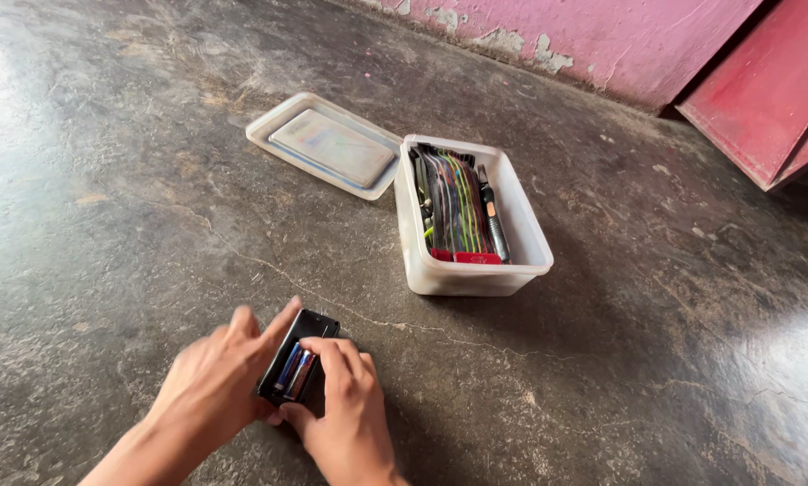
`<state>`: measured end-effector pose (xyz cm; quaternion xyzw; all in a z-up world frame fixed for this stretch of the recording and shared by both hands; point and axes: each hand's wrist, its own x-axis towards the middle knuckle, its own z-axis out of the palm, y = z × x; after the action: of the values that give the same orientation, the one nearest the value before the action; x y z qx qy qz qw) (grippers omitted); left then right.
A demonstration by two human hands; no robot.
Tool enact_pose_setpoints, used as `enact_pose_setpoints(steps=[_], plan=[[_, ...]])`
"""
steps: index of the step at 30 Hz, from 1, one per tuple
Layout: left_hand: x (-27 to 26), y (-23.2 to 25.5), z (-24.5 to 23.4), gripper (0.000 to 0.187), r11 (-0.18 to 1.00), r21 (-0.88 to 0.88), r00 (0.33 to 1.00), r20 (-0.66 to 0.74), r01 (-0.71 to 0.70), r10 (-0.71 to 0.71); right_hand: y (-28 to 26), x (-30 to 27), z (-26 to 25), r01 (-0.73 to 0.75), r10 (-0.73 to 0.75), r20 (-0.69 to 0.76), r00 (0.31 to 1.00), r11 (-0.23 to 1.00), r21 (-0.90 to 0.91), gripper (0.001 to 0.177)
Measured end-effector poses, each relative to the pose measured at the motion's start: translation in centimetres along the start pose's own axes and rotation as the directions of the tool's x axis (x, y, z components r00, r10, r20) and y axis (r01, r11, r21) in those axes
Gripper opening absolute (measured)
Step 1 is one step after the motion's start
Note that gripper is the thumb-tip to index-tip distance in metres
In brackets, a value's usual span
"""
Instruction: The person removes two AA batteries from a black battery holder, places them on the floor, and then inserts two new AA batteries into the holder. The person handles the batteries and holder by hand on the floor.
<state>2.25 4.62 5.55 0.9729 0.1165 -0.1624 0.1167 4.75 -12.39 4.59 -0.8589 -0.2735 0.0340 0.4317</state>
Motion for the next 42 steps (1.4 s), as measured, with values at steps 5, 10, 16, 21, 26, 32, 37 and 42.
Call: enact_pose_setpoints(steps=[5, 10, 16, 21, 26, 32, 37, 42], plan=[[1.8, 0.4, -2.0, 0.166, 0.905, 0.222, 0.881, -0.236, -0.362, 0.41, 1.1, 0.4, -0.2, 0.216, -0.213, 0.048, 0.976, 0.974, -0.072, 0.063], [2.6, 0.6, -2.9, 0.153, 0.981, -0.097, 0.983, 0.049, -0.17, 0.175, 1.5, -0.7, 1.3, 0.33, -0.297, 0.213, 0.931, 0.934, -0.138, 0.032], [2.6, -0.3, -2.5, 0.153, 0.948, -0.203, 0.969, -0.046, -0.246, 0.241, 0.2, -1.2, 1.0, 0.254, -0.255, -0.01, 0.967, 0.967, -0.026, 0.052], [2.6, -1.5, -1.2, 0.153, 0.908, -0.275, 0.948, -0.136, -0.316, 0.289, 1.7, 1.2, 0.9, 0.206, -0.198, 0.064, 0.978, 0.967, -0.147, 0.04], [2.9, -1.5, -1.0, 0.149, 0.914, -0.256, 0.948, -0.13, -0.314, 0.29, 2.5, 1.5, 1.7, 0.328, -0.339, -0.049, 0.94, 0.931, -0.158, 0.048], [2.2, -1.4, -0.2, 0.138, 0.887, -0.18, 0.884, -0.293, -0.426, 0.366, 2.4, 1.4, 2.0, 0.264, -0.293, -0.098, 0.951, 0.936, -0.233, 0.042], [2.6, -1.4, 1.2, 0.131, 0.886, -0.119, 0.827, -0.433, -0.447, 0.359, 2.0, 2.5, 2.2, 0.258, -0.322, -0.19, 0.928, 0.919, -0.297, 0.032], [2.8, -1.6, 2.0, 0.126, 0.854, -0.148, 0.787, -0.49, -0.498, 0.374, 1.8, 3.4, 2.5, 0.25, -0.308, -0.193, 0.932, 0.928, -0.275, 0.02]])
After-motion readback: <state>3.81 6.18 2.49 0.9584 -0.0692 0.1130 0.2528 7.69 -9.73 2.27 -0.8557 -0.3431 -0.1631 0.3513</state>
